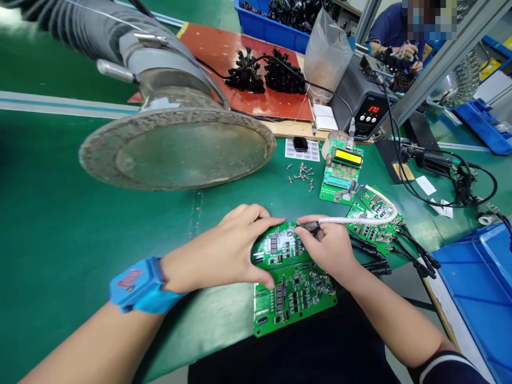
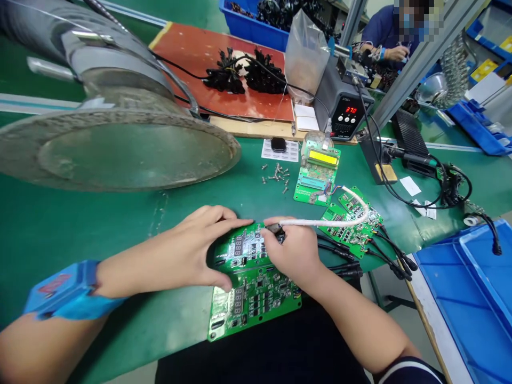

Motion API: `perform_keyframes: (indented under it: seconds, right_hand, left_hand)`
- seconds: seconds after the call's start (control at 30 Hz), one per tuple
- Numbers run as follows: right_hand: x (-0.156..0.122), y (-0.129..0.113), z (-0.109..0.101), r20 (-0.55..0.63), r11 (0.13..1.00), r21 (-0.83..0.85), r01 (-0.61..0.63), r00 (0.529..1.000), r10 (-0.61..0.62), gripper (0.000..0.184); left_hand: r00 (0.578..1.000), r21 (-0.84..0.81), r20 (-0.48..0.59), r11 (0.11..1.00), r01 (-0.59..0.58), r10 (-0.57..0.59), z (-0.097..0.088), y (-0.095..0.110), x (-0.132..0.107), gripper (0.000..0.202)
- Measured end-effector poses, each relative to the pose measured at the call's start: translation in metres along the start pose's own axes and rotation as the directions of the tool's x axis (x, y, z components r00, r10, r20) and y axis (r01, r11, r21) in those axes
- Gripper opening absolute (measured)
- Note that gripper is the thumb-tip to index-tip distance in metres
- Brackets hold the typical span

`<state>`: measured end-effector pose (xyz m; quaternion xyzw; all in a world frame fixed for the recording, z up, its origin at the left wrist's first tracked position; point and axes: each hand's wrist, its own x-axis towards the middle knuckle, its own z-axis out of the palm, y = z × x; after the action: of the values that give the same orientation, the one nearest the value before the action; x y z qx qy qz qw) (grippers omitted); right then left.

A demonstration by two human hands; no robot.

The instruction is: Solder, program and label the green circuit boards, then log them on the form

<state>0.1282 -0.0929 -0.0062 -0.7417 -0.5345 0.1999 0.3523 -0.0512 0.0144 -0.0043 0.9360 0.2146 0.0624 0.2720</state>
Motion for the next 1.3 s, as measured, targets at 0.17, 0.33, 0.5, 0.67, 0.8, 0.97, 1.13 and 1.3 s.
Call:
perform_keyframes:
  seconds: [0.17,0.33,0.5,0.67,0.8,0.97,1.13,1.3]
  right_hand:
    - [0.000,0.001,-0.004,0.033,0.999,0.035,-0.030,0.999,0.029,0.026]
    - [-0.011,-0.009,-0.020,0.008,0.986,0.146,-0.075,0.997,0.074,0.022]
    - [-0.048,-0.010,-0.038,0.079,0.984,0.174,-0.038,0.997,0.025,0.014]
    - [-0.081,0.004,-0.033,0.063,0.978,0.201,0.045,0.996,-0.059,0.015]
    - [-0.085,0.008,-0.026,0.022,0.978,0.180,0.101,0.994,-0.106,0.020]
    - [-0.081,0.006,-0.023,0.001,0.980,0.131,0.151,0.988,-0.152,0.020]
    - [-0.082,0.006,-0.024,-0.009,0.980,0.111,0.164,0.986,-0.164,0.020]
    - [-0.082,0.006,-0.023,-0.019,0.979,0.112,0.168,0.986,-0.167,0.019]
  left_hand:
    - [1.000,0.054,0.000,0.998,-0.010,0.010,0.004,0.009,-0.001,0.094]
    - [1.000,0.078,0.001,0.997,0.005,-0.005,0.005,0.011,-0.001,0.094]
    - [1.000,0.115,0.021,0.993,0.016,-0.018,0.004,0.013,-0.001,0.100]
    - [0.998,0.125,0.056,0.992,0.022,-0.029,0.001,0.015,0.000,0.099]
    - [0.999,0.127,0.042,0.992,0.015,-0.020,0.002,0.014,-0.001,0.100]
    - [0.999,0.116,0.043,0.993,0.015,-0.020,0.002,0.014,-0.001,0.099]
    - [0.999,0.111,0.031,0.994,0.013,-0.017,0.003,0.013,0.000,0.099]
    - [0.999,0.111,0.032,0.994,0.017,-0.021,0.002,0.013,0.000,0.098]
